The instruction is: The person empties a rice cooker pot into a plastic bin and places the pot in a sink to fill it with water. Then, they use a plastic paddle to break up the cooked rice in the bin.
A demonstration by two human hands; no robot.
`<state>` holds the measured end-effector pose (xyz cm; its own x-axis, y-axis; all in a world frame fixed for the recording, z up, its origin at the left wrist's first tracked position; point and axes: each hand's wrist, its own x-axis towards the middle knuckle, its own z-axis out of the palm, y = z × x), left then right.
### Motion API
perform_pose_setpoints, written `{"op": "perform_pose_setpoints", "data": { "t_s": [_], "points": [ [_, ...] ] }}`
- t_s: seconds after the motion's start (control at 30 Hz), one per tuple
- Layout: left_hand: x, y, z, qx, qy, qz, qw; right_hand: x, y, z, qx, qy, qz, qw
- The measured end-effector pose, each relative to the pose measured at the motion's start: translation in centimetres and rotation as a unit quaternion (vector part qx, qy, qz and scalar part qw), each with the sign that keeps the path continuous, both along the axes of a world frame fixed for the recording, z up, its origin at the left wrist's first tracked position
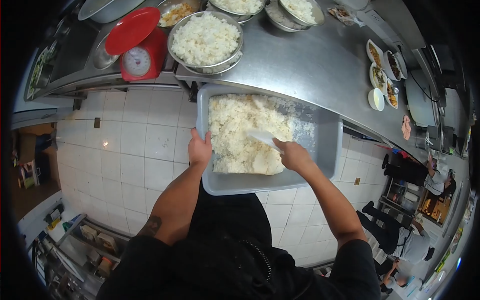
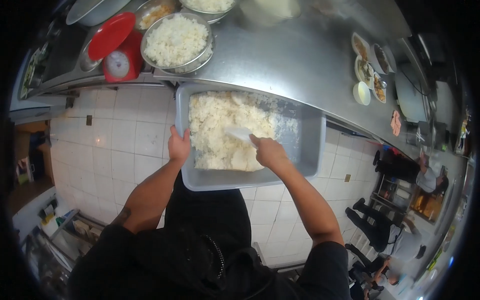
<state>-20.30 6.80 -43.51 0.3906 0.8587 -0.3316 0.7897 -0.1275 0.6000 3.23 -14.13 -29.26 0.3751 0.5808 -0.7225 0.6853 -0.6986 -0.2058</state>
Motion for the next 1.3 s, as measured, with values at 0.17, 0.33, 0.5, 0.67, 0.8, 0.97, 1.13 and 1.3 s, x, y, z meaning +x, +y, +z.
{"op": "perform_pose_setpoints", "data": {
  "t_s": [0.17, 0.33, 0.5, 0.67, 0.8, 0.97, 1.13, 1.3],
  "points": [
    [-0.1, 0.2, -0.3, 0.011, 0.019, -0.006, 1.0, -2.0, 7.3, -10.9, 0.087, -0.008, -0.03, 0.996],
    [0.3, 0.5, 0.7, -0.017, 0.025, 0.003, 1.0, -3.1, 2.5, -10.4, 0.184, 0.017, -0.083, 0.979],
    [0.3, 0.6, 0.4, -0.033, 0.026, 0.016, 0.999, -2.7, -1.7, 0.5, 0.073, -0.002, -0.017, 0.997],
    [0.0, 0.8, -0.5, -0.013, 0.019, 0.004, 1.0, -5.3, 2.3, -5.6, 0.016, 0.014, 0.059, 0.998],
    [0.0, 0.8, -0.4, -0.007, 0.019, 0.0, 1.0, -7.2, -0.1, -7.1, 0.059, 0.046, -0.036, 0.997],
    [0.0, 0.9, -0.9, -0.004, 0.033, -0.001, 0.999, -5.7, -2.7, 0.2, 0.048, 0.015, -0.06, 0.997],
    [0.0, 0.8, -0.8, -0.001, 0.032, 0.007, 0.999, -3.2, -1.7, -0.5, -0.03, -0.06, 0.029, 0.997],
    [0.2, 1.0, 0.0, -0.009, 0.015, 0.03, 0.999, -8.2, 1.1, -19.0, 0.417, 0.064, -0.168, 0.891]
  ]
}}
